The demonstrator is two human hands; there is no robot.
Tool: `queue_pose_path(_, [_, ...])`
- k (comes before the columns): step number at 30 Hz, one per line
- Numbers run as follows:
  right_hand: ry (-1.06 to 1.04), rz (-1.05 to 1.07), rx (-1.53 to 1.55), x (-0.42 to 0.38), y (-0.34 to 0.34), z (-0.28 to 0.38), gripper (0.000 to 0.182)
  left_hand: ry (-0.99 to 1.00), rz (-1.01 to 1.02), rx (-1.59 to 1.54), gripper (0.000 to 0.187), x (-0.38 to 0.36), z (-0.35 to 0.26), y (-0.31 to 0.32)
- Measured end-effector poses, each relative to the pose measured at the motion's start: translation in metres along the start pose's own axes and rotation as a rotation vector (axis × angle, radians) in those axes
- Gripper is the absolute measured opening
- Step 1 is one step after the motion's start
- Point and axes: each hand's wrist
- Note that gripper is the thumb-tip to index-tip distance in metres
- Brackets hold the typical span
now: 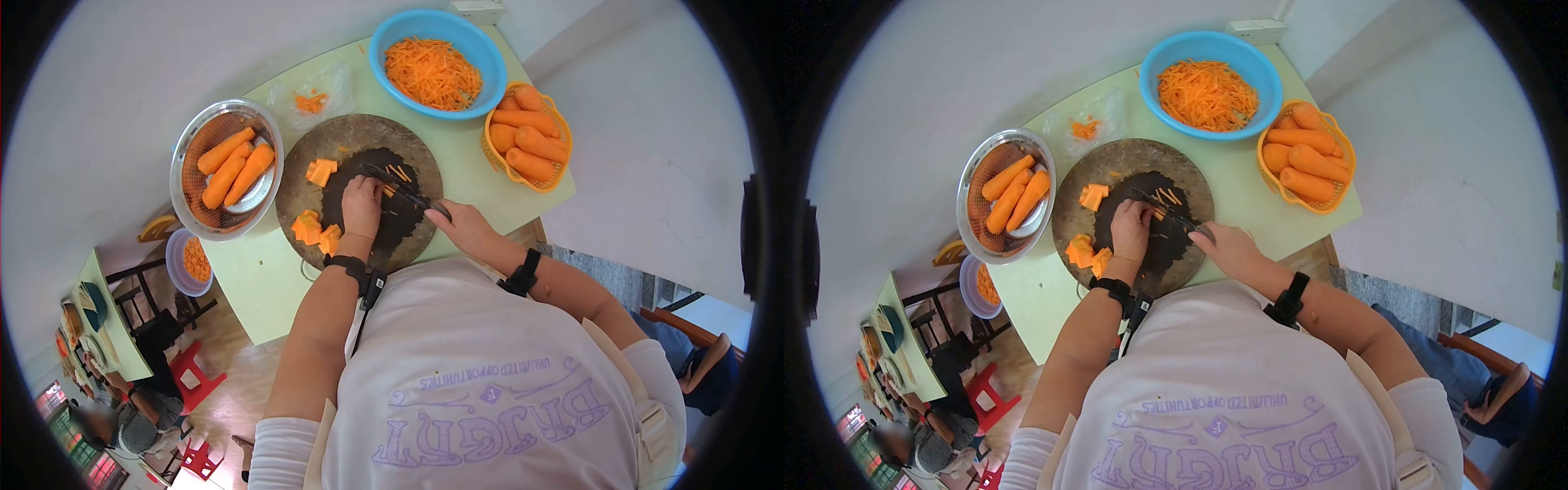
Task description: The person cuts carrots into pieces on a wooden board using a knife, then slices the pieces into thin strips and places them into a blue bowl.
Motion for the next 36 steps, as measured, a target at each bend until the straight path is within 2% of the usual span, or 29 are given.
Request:
queue_pose_path(2, [-0.039, -0.026, 0.004, 0.000, 0.001, 0.000, 0.037, -0.005, 0.007, 0.004, 0.007, 0.000, 0.000, 0.000])
queue_pose_path(4, [0.022, 0.020, -0.053, 0.000, 0.000, 0.003, 0.044, -0.008, 0.014, 0.007, 0.007, 0.000, -0.001, 0.000])
queue_pose_path(13, [0.016, -0.001, -0.137, -0.001, 0.006, 0.005, 0.044, -0.014, -0.007, 0.031, 0.008, -0.002, -0.001, 0.002])
queue_pose_path(23, [0.085, 0.007, -0.087, 0.006, 0.004, -0.006, 0.047, -0.021, -0.015, 0.019, 0.006, 0.000, -0.002, 0.003])
queue_pose_path(25, [0.032, -0.050, 0.064, 0.009, 0.001, -0.013, 0.044, -0.013, -0.021, -0.003, 0.006, 0.000, -0.002, 0.001])
queue_pose_path(36, [-0.063, -0.052, -0.002, 0.004, 0.002, -0.009, 0.036, 0.010, -0.007, -0.072, 0.008, -0.003, 0.003, -0.006])
Point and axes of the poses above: each hand's wrist, its own x-axis towards the middle knuckle, its own y-axis out of the palm, z = x × y, and after that the axes turned 13 degrees about x, right-handed
